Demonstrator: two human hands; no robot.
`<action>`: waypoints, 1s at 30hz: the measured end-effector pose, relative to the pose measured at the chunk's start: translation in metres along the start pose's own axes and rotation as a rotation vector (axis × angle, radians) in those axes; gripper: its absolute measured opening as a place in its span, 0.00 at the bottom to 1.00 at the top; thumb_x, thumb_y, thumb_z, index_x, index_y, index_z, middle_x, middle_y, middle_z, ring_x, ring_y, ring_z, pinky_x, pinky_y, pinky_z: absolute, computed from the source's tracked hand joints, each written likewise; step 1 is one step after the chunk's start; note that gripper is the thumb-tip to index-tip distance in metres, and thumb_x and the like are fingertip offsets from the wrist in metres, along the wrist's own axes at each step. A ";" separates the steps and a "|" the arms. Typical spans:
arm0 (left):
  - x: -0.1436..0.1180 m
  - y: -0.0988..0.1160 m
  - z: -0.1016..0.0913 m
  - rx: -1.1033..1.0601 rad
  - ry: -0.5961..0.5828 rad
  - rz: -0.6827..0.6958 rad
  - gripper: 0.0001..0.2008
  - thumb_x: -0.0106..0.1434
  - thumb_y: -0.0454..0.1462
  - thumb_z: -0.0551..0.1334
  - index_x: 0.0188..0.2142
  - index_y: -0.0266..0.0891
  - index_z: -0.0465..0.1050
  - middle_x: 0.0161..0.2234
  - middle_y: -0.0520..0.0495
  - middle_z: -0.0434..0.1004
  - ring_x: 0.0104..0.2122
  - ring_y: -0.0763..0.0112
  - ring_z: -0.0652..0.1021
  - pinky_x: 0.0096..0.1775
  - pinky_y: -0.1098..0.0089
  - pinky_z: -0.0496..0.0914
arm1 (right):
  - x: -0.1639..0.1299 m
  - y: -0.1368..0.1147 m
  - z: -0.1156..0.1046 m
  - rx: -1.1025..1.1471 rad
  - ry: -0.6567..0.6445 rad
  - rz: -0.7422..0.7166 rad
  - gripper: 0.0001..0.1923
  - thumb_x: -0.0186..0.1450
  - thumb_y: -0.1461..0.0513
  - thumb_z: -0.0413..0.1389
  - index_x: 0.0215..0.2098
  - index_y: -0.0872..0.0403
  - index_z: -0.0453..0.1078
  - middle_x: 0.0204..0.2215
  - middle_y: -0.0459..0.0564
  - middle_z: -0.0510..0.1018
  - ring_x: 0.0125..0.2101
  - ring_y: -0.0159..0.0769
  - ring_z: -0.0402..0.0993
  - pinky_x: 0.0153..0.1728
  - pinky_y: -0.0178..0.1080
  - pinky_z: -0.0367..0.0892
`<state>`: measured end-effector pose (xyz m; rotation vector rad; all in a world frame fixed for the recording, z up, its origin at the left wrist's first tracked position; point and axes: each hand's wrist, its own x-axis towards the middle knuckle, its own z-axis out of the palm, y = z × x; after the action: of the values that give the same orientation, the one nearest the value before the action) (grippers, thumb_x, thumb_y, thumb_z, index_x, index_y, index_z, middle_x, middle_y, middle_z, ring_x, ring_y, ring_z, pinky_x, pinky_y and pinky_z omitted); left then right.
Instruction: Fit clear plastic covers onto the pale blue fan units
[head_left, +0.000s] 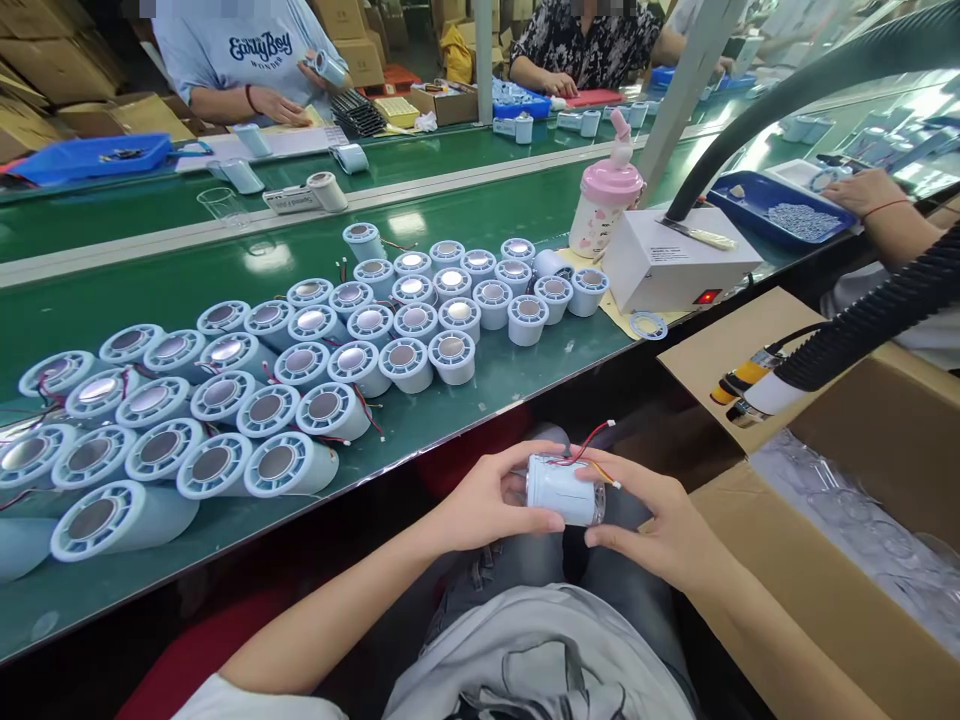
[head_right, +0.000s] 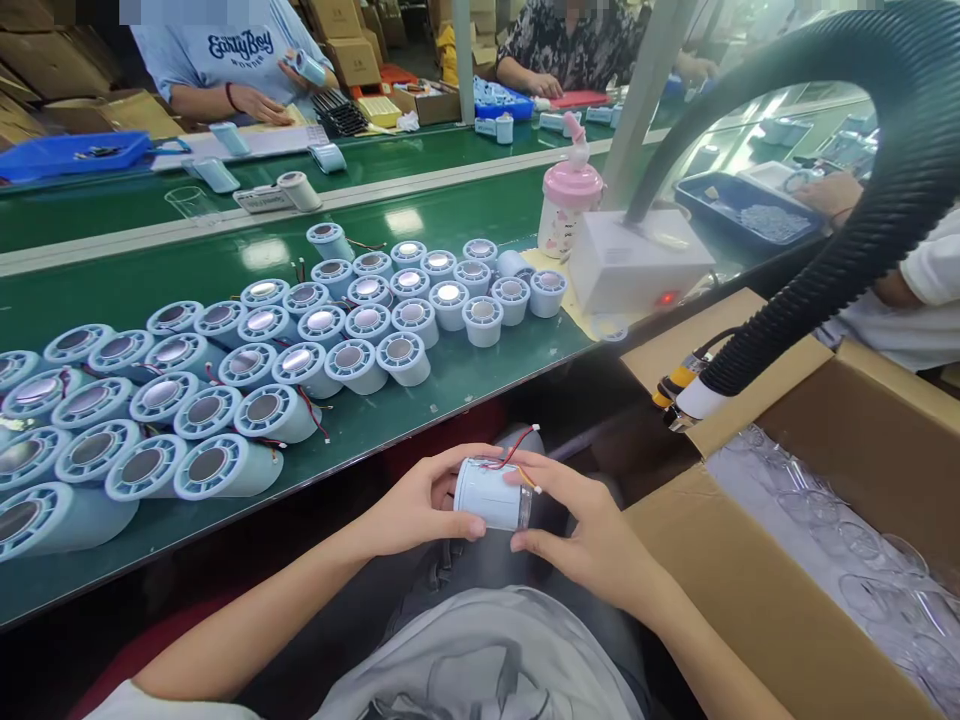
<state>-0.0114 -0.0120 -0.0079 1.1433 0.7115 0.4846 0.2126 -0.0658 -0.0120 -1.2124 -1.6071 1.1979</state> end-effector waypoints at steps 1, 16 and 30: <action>0.000 0.000 -0.001 -0.011 -0.005 -0.020 0.35 0.49 0.38 0.73 0.56 0.43 0.65 0.45 0.44 0.74 0.39 0.66 0.77 0.36 0.68 0.74 | -0.003 0.001 0.002 -0.054 0.009 -0.039 0.26 0.56 0.64 0.68 0.51 0.41 0.71 0.57 0.47 0.71 0.57 0.44 0.67 0.57 0.45 0.65; -0.001 -0.002 -0.001 0.049 -0.012 -0.001 0.37 0.46 0.41 0.74 0.55 0.40 0.66 0.46 0.42 0.75 0.38 0.66 0.77 0.41 0.65 0.73 | -0.005 0.004 0.004 -0.464 -0.152 -0.326 0.21 0.67 0.65 0.56 0.57 0.46 0.66 0.61 0.56 0.61 0.55 0.45 0.67 0.51 0.43 0.70; -0.017 0.001 -0.009 0.046 -0.043 0.047 0.39 0.46 0.43 0.74 0.58 0.44 0.65 0.52 0.42 0.72 0.47 0.62 0.75 0.48 0.64 0.70 | -0.012 0.005 0.009 -0.099 -0.058 -0.041 0.20 0.60 0.59 0.65 0.50 0.49 0.70 0.56 0.55 0.71 0.57 0.48 0.67 0.53 0.48 0.70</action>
<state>-0.0291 -0.0174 -0.0044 1.2124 0.6623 0.4839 0.2085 -0.0791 -0.0193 -1.2099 -1.7436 1.1494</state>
